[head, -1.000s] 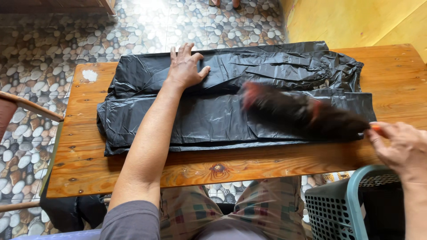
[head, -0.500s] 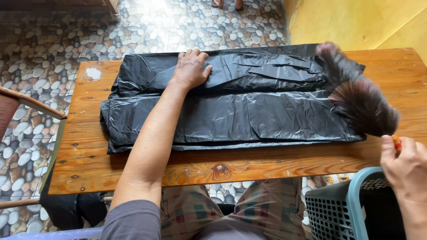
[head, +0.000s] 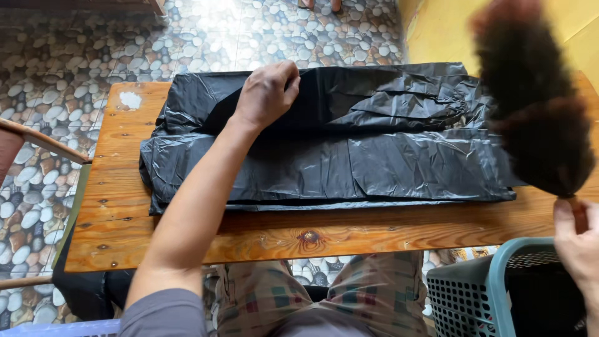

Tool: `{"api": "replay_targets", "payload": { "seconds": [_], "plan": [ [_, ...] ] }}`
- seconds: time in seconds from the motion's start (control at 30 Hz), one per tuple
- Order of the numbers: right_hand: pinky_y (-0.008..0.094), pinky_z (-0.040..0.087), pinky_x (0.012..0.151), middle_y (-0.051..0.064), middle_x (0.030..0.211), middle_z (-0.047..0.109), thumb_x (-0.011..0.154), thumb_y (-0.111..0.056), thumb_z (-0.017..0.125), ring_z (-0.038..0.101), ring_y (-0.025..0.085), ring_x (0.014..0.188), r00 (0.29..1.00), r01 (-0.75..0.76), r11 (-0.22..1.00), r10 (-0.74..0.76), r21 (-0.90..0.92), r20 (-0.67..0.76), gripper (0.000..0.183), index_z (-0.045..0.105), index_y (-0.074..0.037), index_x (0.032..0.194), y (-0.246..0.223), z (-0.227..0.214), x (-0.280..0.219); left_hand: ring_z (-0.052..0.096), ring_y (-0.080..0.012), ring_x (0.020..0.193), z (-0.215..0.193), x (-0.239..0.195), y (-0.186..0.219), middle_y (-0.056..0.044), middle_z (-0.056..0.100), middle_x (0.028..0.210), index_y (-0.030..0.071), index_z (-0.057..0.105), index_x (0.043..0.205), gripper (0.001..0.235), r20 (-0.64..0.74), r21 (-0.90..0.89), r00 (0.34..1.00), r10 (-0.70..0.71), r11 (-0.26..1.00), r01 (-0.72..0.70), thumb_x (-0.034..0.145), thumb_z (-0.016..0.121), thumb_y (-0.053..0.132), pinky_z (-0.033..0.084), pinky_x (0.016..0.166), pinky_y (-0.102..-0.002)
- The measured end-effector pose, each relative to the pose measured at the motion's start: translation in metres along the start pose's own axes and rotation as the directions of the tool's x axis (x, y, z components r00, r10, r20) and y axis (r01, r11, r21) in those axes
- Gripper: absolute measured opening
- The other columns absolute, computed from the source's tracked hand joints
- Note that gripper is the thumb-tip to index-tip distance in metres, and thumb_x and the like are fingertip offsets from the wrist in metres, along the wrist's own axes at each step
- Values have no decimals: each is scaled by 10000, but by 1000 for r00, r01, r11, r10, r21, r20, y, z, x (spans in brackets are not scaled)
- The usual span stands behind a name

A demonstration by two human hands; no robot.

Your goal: The person folds a large black plastic sheet on a wooden table, using a feather duster to smooth the surface. They fold the sheet multiple times into a compact rectangular shape, pressing down to secure the folds.

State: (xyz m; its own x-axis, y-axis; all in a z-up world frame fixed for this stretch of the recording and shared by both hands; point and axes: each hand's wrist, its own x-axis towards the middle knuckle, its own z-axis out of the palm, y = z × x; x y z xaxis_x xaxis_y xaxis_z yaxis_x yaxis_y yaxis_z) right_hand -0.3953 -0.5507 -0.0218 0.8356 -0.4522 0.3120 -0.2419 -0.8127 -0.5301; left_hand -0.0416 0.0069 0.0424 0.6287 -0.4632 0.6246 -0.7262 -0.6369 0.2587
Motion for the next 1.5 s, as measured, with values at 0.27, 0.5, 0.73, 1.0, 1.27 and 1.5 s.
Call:
{"api": "replay_targets", "payload": {
  "seconds": [0.27, 0.5, 0.73, 1.0, 1.27, 1.5],
  "plan": [
    [501, 514, 557, 250, 1023, 479, 1290, -96, 354, 519, 357, 637, 953, -263, 877, 172, 403, 249, 286, 353, 89, 1508, -100, -15, -16, 584, -252, 689, -81, -56, 93, -86, 631, 806, 78, 565, 805, 147, 117, 64, 888, 445, 889, -454, 939, 596, 26, 456, 657, -372],
    [331, 211, 299, 107, 844, 445, 1214, -211, 348, 344, 201, 414, 939, -297, 895, 211, 334, 271, 322, 452, 12, 1422, -186, -23, -34, 671, -321, 1037, -83, -111, 95, -186, 699, 1168, 23, 641, 936, 153, 304, -149, 863, 402, 915, -374, 924, 684, 169, 500, 973, -432],
    [533, 419, 1093, 205, 1449, 567, 964, -513, 358, 594, 466, 1271, 730, -250, 900, 417, -356, 542, 729, 222, -260, 1634, -271, 27, -85, 559, -374, 1282, -56, -149, 72, -206, 602, 1361, 24, 632, 1210, 541, 301, 131, 944, 138, 974, -184, 948, 654, 496, 405, 1108, -487],
    [491, 544, 953, 98, 1196, 761, 926, -566, 423, 750, 412, 1037, 616, 86, 928, 236, -362, 751, 752, 133, -561, 1621, -268, 29, -88, 619, -313, 1170, -75, -134, 68, -158, 636, 1247, 49, 652, 1069, 301, 281, 79, 942, 183, 974, -213, 955, 680, 326, 445, 1039, -425],
    [602, 429, 996, 372, 1285, 656, 1039, -418, 346, 611, 594, 1167, 788, -376, 846, 507, -379, 349, 672, 276, -130, 1642, -217, 2, -74, 641, -334, 964, -36, -77, 54, -122, 640, 1144, 59, 636, 1147, 374, 359, -21, 933, -38, 999, 49, 1016, 587, 406, 483, 837, -482],
    [393, 427, 1125, 119, 1534, 505, 937, -482, 415, 543, 330, 1391, 708, -265, 910, 408, -318, 577, 725, 235, -418, 1636, -200, -3, -102, 574, -407, 1188, 85, -5, 49, -203, 616, 1273, 22, 446, 1424, 679, 435, 14, 881, -187, 979, 201, 962, 620, 488, 453, 968, -526]
  ]
}}
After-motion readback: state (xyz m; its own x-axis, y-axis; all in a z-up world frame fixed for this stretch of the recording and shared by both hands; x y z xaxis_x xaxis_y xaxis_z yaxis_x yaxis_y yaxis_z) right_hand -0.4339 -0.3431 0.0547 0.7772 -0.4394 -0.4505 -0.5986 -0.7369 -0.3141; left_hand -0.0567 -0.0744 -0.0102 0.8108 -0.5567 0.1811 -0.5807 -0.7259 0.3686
